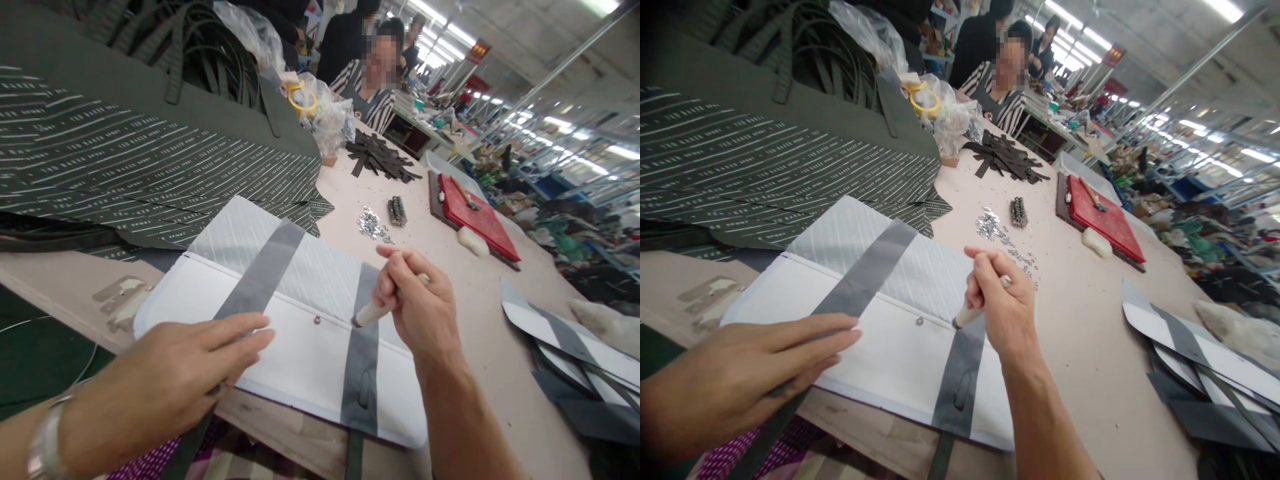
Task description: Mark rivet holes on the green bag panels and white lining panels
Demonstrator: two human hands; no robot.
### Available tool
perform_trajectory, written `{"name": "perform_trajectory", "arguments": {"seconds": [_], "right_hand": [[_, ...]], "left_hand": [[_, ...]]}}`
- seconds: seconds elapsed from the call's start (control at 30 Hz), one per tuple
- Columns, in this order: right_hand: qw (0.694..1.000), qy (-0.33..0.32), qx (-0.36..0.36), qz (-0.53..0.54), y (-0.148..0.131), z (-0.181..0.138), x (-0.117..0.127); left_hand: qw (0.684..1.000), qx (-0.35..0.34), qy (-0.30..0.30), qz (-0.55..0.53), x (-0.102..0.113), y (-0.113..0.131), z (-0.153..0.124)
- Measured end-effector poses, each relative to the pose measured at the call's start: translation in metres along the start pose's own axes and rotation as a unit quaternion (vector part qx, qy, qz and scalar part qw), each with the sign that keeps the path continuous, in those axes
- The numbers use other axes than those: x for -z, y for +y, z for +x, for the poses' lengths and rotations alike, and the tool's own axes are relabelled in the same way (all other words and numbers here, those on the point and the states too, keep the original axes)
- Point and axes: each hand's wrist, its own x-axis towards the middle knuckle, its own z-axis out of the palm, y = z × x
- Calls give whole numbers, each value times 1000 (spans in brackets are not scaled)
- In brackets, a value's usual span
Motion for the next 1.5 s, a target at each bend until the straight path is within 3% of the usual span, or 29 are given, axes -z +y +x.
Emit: {"name": "perform_trajectory", "arguments": {"seconds": [0.1, 0.2, 0.3, 0.53, 0.87, 1.1, 1.27, 1.37, 1.5], "right_hand": [[976, 118, -9, 184, 10, -11, 0], [941, 183, -25, 283, 30, -14, 3], [918, 205, -45, 337, 52, -12, 7], [876, 230, -105, 411, 79, -11, 4], [912, 207, -85, 343, 88, -11, 1], [910, 226, -55, 343, 68, -12, -17], [962, 121, 67, 237, 45, -25, -40], [969, 82, 90, 215, 41, -32, -41], [958, 128, 75, 246, 48, -35, -28]], "left_hand": [[994, -99, -45, 23, -11, 9, 50], [986, -128, -84, 60, -30, 17, 82], [983, -134, -99, 82, -37, 17, 88], [981, -142, -96, 94, -32, 14, 81], [982, -148, -92, 75, -43, 11, 79], [984, -150, -92, 20, -48, 3, 80], [986, -142, -86, 26, -44, 5, 79], [985, -139, -91, 36, -41, 6, 79], [986, -143, -82, 38, -42, 5, 78]]}}
